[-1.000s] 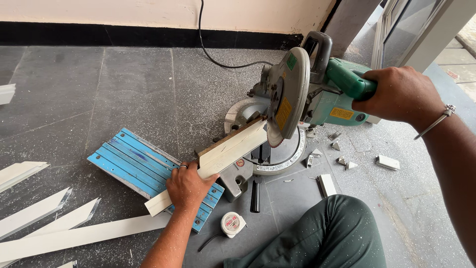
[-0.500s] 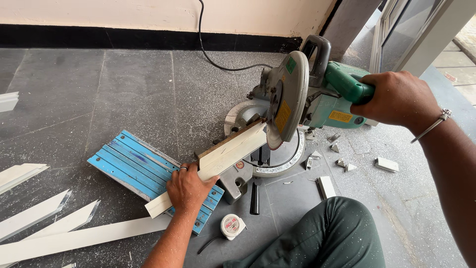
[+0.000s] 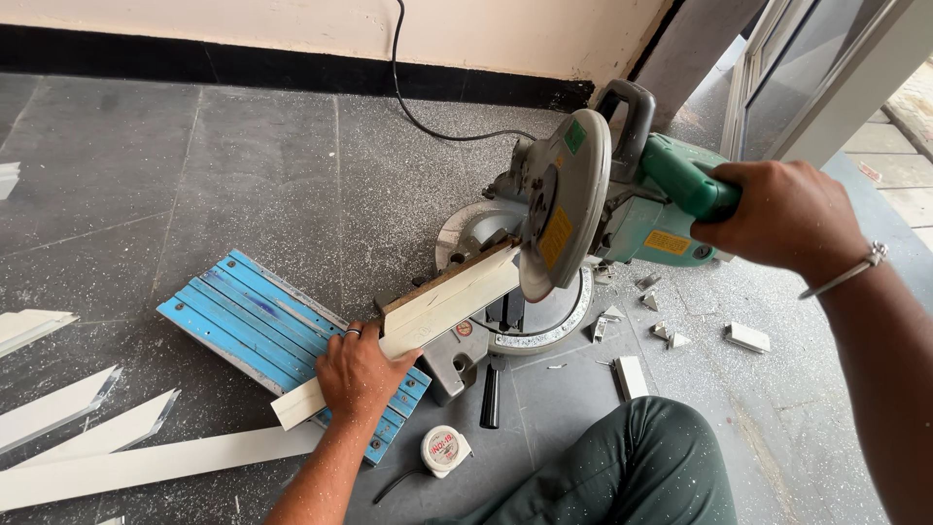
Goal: The person sits on the floor and cuts white molding strips into angled pieces using a miter saw, holding each strip against the fence with one hand while pulling the saw down with the other. Cut pieces are set aside and stacked on the floor, and new strips are positioned for the next cut.
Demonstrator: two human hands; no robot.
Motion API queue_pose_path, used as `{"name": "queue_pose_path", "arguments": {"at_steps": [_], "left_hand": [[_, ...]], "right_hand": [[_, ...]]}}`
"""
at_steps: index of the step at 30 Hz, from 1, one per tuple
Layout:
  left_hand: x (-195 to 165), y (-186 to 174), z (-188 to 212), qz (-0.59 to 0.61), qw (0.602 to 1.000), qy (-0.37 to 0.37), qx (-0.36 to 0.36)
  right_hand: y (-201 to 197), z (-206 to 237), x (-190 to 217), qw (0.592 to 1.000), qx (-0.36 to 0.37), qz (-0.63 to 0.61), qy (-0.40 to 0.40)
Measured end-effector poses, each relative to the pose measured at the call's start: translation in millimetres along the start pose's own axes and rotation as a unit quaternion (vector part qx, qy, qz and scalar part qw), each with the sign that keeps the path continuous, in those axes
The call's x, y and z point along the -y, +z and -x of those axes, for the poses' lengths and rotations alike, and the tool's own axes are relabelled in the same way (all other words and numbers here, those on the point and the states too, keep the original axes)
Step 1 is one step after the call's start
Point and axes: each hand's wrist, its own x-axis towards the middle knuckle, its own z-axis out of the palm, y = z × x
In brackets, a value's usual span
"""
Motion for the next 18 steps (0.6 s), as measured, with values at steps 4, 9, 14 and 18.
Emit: {"name": "queue_pose_path", "arguments": {"at_steps": [4, 9, 14, 18], "left_hand": [[2.4, 12.1, -12.1, 0.003, 0.999, 0.017, -0.038], [-1.9, 33.3, -20.8, 0.016, 0.998, 0.021, -0.053], [-1.9, 39.0, -18.9, 0.035, 0.997, 0.018, -0.068], [9.9, 24.3, -21.8, 0.034, 0.997, 0.02, -0.061]], "right_hand": [[20.9, 13.3, 23.5, 1.0, -0.004, 0.009, 0.024], [42.0, 19.6, 32.2, 0.999, -0.001, 0.016, 0.03], [53.8, 32.4, 42.1, 0.999, -0.023, 0.014, 0.019], [47.4, 35.4, 53.5, 0.999, -0.032, 0.003, 0.018]]}}
